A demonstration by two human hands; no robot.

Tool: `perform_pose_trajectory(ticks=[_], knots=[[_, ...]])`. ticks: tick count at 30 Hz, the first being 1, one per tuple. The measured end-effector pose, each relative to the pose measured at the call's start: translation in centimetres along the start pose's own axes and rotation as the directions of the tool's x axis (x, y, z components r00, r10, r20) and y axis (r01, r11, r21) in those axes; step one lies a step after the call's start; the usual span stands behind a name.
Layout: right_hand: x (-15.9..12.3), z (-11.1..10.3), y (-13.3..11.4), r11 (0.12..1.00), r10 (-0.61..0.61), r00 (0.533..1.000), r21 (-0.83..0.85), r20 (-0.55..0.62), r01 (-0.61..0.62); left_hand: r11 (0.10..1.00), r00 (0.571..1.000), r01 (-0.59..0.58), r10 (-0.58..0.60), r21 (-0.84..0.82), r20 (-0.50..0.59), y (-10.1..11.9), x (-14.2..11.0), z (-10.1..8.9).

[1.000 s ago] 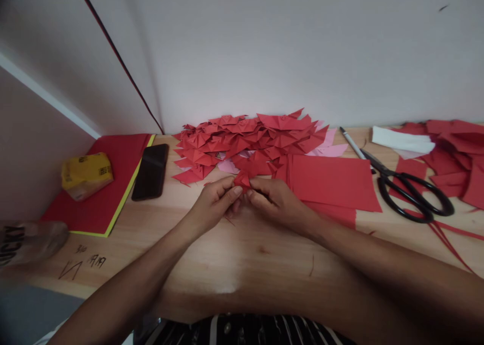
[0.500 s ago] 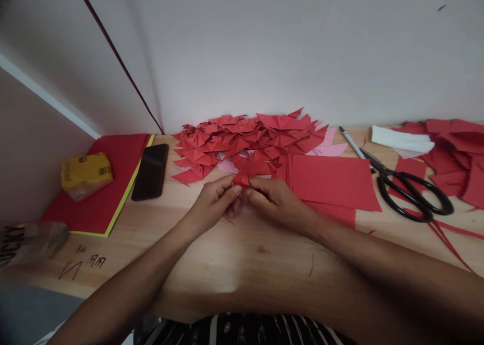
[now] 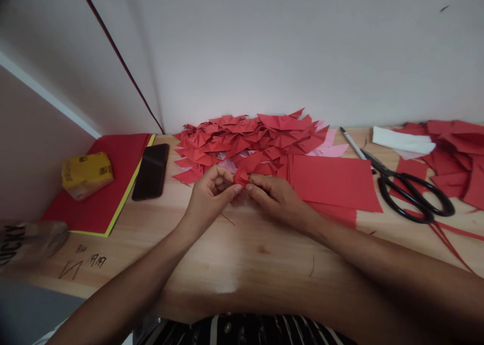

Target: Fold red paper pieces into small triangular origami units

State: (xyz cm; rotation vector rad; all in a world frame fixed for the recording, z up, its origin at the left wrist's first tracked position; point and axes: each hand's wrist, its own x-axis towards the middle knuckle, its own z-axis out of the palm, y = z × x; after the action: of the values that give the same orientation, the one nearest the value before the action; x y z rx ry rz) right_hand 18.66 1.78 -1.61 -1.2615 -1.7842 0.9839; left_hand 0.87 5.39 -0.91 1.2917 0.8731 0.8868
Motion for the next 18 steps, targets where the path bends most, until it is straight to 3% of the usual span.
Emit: perform_pose_trajectory(ticks=[7, 18], knots=[[-0.07, -0.18, -0.12, 0.998, 0.055, 0.998, -0.013, 0.022, -0.054, 0.999, 1.000, -0.017, 0.016, -0.051, -0.009, 0.21, -0.01, 0.01], [0.11, -0.36, -0.61, 0.999, 0.048, 0.998, 0.018, 0.043, -0.049, 0.995, 0.995, -0.090, 0.088, 0.047, 0.038, 0.00, 0.15, -0.33]])
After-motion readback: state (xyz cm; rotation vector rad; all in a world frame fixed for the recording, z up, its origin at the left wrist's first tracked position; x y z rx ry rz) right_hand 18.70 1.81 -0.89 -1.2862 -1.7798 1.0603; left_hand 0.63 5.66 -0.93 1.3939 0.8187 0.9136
